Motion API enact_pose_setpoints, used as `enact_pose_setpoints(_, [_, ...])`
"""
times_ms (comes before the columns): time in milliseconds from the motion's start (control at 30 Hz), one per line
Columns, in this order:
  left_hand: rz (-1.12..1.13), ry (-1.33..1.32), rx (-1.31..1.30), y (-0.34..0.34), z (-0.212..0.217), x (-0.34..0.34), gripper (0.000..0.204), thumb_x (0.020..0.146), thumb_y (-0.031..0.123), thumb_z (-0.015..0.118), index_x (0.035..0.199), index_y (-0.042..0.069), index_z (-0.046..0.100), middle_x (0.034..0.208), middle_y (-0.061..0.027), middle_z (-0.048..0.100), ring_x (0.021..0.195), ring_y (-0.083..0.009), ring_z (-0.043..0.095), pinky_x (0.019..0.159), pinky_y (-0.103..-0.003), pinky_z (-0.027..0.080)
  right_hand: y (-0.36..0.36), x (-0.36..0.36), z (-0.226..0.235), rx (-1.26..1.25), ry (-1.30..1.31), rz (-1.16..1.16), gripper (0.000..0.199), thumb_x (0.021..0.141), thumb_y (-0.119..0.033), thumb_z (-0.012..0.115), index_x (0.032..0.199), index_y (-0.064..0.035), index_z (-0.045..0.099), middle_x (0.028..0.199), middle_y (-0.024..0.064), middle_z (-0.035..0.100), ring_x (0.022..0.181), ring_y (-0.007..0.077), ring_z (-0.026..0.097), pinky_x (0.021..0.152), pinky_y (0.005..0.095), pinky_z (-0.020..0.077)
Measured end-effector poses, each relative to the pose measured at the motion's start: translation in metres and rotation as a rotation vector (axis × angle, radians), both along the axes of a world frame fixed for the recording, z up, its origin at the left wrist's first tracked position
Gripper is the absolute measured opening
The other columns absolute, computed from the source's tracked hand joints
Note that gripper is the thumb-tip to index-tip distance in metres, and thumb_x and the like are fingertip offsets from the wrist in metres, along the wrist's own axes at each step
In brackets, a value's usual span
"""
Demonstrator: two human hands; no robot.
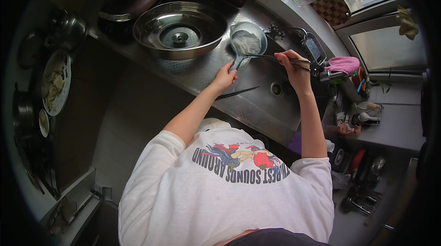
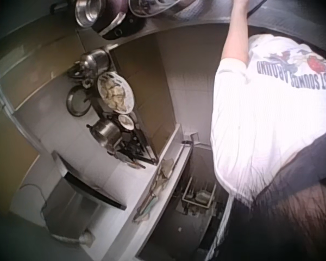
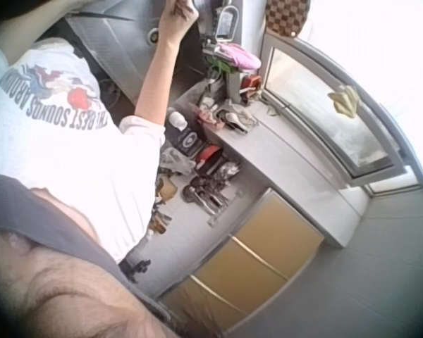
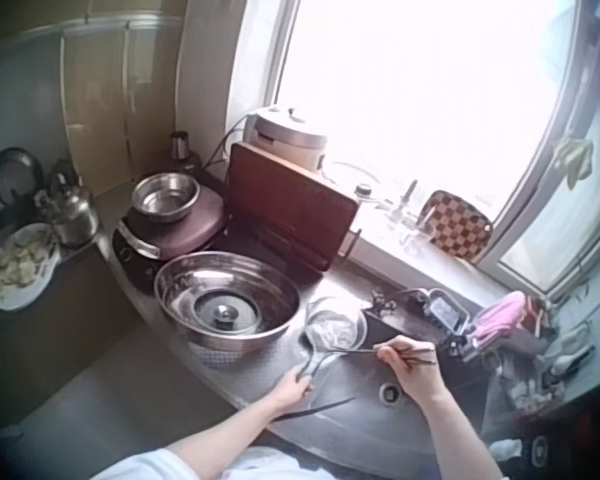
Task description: The person uses a yellow spatula and chopsticks to transfer steamed dumplings from a steamer pot onto a plate and into a bowl. After serving, the person removes the steamer insert and rinses it under the tap.
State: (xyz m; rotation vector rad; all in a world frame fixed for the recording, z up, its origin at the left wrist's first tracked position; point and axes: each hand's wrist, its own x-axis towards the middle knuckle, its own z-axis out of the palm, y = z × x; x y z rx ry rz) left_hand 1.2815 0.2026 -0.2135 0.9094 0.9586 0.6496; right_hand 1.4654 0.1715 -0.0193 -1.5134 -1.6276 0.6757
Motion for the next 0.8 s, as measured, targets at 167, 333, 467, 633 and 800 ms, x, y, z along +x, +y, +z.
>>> enact_pose_setpoints(167, [-0.027, 0.016, 0.027, 0.003, -0.001, 0.000, 0.042, 0.091, 0.012, 0.049, 0.132, 0.007, 0.042, 0.077, -0.0028, 0.059, 0.060, -0.0065, 0.051, 0.054, -0.020, 0.042, -0.002, -0.026, -0.026, 0.095, -0.052, 0.035, 0.008, 0.083, -0.003, 0.065, 0.086, 0.0032, 0.062, 0.082, 0.0074, 0.067, 0.072, 0.0085, 0.061, 0.065, 0.0217, 0.0479])
enact_pose_setpoints(333, [-0.027, 0.012, 0.030, 0.002, 0.003, -0.007, 0.050, 0.090, 0.015, 0.052, 0.136, 0.004, 0.036, 0.082, -0.0050, 0.060, 0.065, -0.0082, 0.053, 0.057, -0.023, 0.044, -0.023, -0.037, -0.021, 0.151, -0.269, 0.125, 0.007, 0.081, -0.003, 0.066, 0.087, 0.0003, 0.064, 0.088, 0.0119, 0.067, 0.074, 0.0189, 0.064, 0.063, 0.0256, 0.0497])
enact_pose_setpoints(467, [-0.024, -0.010, 0.004, -0.005, 0.002, -0.015, 0.058, 0.089, 0.019, 0.056, 0.139, 0.003, 0.030, 0.090, -0.0067, 0.060, 0.071, -0.0100, 0.055, 0.063, -0.024, 0.045, -0.031, -0.008, 0.004, 0.140, 0.009, -0.199, 0.010, 0.086, -0.006, 0.062, 0.089, 0.0029, 0.065, 0.089, 0.0088, 0.067, 0.075, 0.0109, 0.061, 0.068, 0.0217, 0.0472])
enact_pose_setpoints(633, [0.010, 0.135, 0.135, -0.018, -0.008, -0.024, 0.061, 0.086, 0.021, 0.059, 0.137, 0.001, 0.032, 0.103, -0.0108, 0.056, 0.077, -0.0136, 0.058, 0.066, -0.026, 0.048, -0.009, -0.013, -0.020, 0.296, 0.003, -0.140, 0.010, 0.088, -0.005, 0.060, 0.089, 0.0039, 0.064, 0.089, 0.0071, 0.067, 0.078, 0.0085, 0.058, 0.073, 0.0204, 0.0458])
enact_pose_setpoints(800, [0.056, 0.097, 0.024, -0.053, 0.021, -0.076, 0.055, 0.089, 0.018, 0.055, 0.137, 0.004, 0.032, 0.103, -0.0068, 0.056, 0.080, -0.0114, 0.056, 0.066, -0.023, 0.046, 0.004, -0.001, -0.061, 0.179, 0.083, -0.142, 0.010, 0.087, -0.006, 0.061, 0.088, 0.0040, 0.063, 0.085, 0.0041, 0.066, 0.076, 0.0048, 0.056, 0.069, 0.0178, 0.0442])
